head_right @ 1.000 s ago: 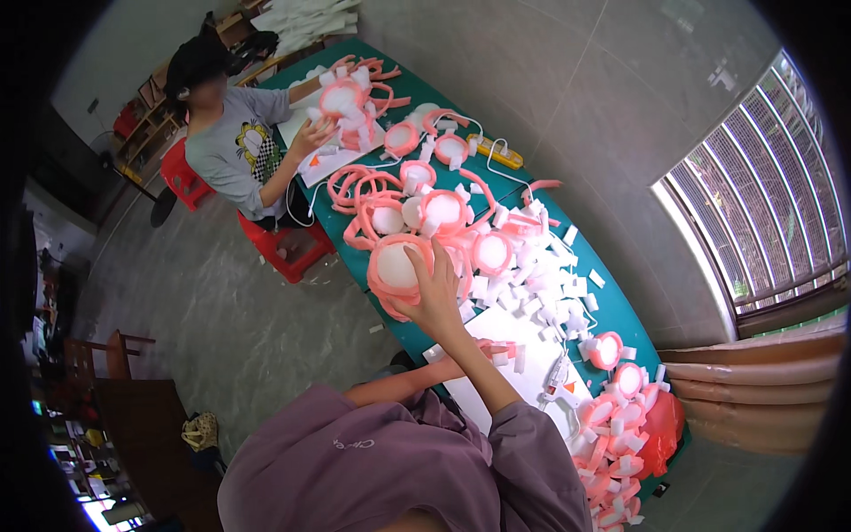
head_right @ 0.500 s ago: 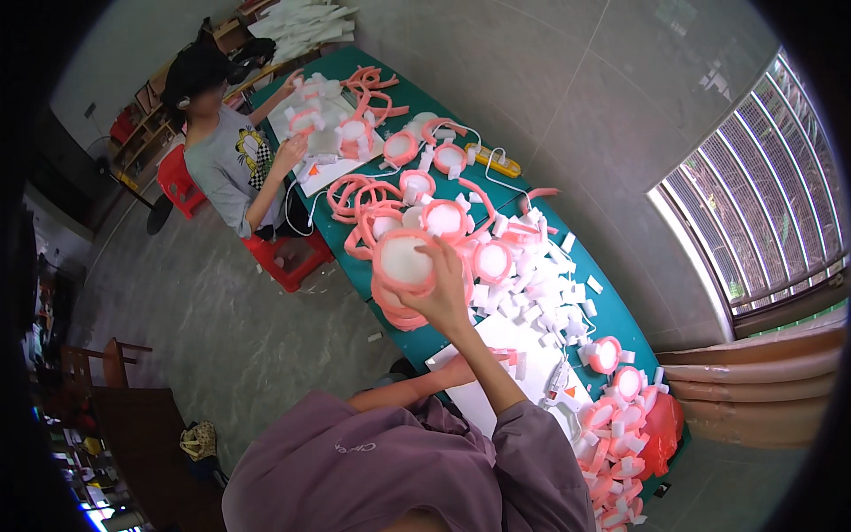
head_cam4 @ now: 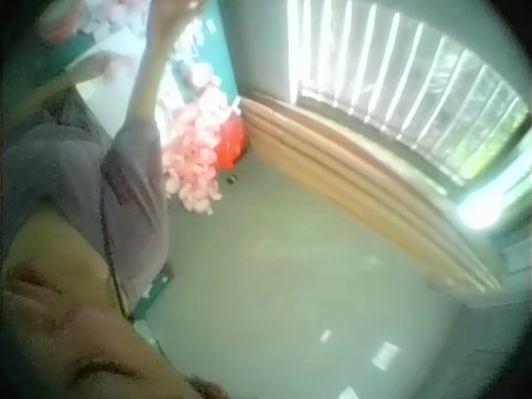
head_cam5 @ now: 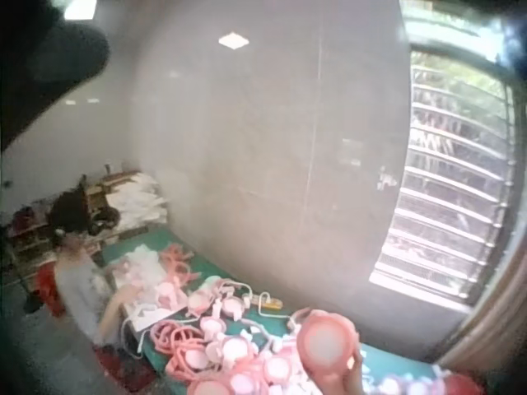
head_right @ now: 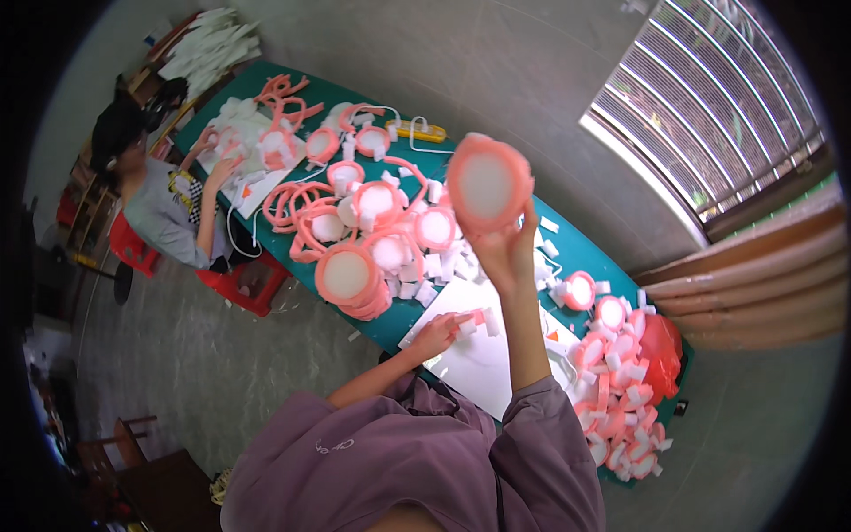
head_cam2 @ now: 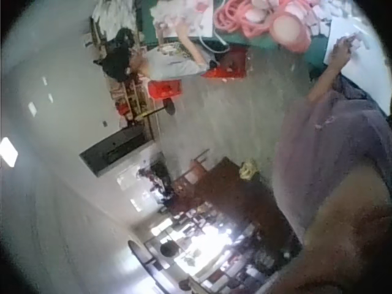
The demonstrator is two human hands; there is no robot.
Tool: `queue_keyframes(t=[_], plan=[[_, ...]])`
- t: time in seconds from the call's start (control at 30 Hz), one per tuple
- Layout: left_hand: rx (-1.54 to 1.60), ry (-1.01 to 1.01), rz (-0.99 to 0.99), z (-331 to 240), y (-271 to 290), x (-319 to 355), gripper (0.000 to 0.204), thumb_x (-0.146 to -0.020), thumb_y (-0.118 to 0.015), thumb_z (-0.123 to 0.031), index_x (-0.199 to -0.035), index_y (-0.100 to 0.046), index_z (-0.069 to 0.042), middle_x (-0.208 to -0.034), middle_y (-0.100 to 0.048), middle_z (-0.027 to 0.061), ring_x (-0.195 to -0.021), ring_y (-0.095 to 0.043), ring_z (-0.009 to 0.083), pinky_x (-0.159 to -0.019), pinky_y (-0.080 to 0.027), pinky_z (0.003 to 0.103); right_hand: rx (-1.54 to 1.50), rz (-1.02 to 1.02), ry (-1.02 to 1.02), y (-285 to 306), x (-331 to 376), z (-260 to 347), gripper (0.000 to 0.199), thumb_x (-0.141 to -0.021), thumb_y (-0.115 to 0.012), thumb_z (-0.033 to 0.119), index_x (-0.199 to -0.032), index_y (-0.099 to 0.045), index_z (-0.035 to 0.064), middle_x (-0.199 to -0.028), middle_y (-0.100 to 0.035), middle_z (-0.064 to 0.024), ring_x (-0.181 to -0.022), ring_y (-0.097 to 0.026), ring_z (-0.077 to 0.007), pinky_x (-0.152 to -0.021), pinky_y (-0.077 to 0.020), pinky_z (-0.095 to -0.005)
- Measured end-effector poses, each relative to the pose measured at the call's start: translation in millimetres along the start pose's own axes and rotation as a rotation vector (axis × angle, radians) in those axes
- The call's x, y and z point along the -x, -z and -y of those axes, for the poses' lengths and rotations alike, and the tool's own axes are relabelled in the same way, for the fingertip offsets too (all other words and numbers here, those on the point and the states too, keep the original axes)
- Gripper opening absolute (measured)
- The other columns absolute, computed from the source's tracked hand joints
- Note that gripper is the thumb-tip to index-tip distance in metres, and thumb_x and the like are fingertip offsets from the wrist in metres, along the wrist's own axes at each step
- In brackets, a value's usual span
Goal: The person assembles foam crafts by applying hot glue to foam pieces with a hot glue gun and attaching foam blocks to circular foam pads by hand.
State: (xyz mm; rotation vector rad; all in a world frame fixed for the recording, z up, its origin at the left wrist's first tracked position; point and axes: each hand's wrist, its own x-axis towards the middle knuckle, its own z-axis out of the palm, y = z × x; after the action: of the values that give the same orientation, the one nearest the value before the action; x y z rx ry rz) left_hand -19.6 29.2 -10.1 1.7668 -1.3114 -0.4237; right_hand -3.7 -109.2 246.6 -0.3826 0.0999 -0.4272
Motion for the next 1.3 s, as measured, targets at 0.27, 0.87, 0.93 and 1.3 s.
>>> queue_keyframes(t=[0.27,0.87,0.93,1.3], plan=[[-0.061,-0.112,0.103,-10.4,7.9,-10.7,0.052,-0.071,-0.054,-0.010,-0.118,-0.039,-0.027,-0.101,-0.049,0.0070,-0.086,-0.050,0.0282,-0.069,-0.044,0.038,-0.162,-0.179,0.303,56.9,57.4,66.0,0.065,-0.069,-0.063,0.033,-0.121,-0.031,0.0106,-0.124,-0.030,-0.0108,-0.114,-0.031,-0.0281,-0.097,-0.0267,-0.0392],[0.099,0.082,0.155,-15.1,15.7,-14.9,0.054,-0.068,-0.051,0.002,-0.118,-0.041,-0.015,-0.104,-0.049,0.0140,-0.095,-0.047,0.0304,-0.082,-0.039,0.033,0.465,-0.167,0.297,130.3,84.2,80.1,0.059,-0.074,-0.060,0.022,-0.121,-0.029,0.0027,-0.120,-0.037,-0.0117,-0.112,-0.036,-0.0207,-0.094,-0.0293,-0.0314],[0.062,0.114,0.162,-21.2,19.3,-14.3,0.054,-0.068,-0.052,0.001,-0.118,-0.042,-0.016,-0.105,-0.049,0.0142,-0.097,-0.047,0.0303,-0.084,-0.038,0.033,0.587,-0.183,0.196,120.8,64.4,68.3,0.059,-0.073,-0.061,0.020,-0.121,-0.029,0.0028,-0.119,-0.038,-0.0118,-0.111,-0.037,-0.0202,-0.092,-0.0306,-0.0307],[-0.045,0.004,0.039,-7.8,4.4,-0.1,0.054,-0.067,-0.053,-0.005,-0.117,-0.040,-0.020,-0.104,-0.048,0.0105,-0.090,-0.049,0.0300,-0.075,-0.041,0.038,0.165,-0.124,0.029,115.4,-1.2,43.4,0.063,-0.075,-0.056,0.041,-0.123,-0.028,0.0119,-0.124,-0.033,-0.0075,-0.114,-0.034,-0.0219,-0.095,-0.0305,-0.0372]])
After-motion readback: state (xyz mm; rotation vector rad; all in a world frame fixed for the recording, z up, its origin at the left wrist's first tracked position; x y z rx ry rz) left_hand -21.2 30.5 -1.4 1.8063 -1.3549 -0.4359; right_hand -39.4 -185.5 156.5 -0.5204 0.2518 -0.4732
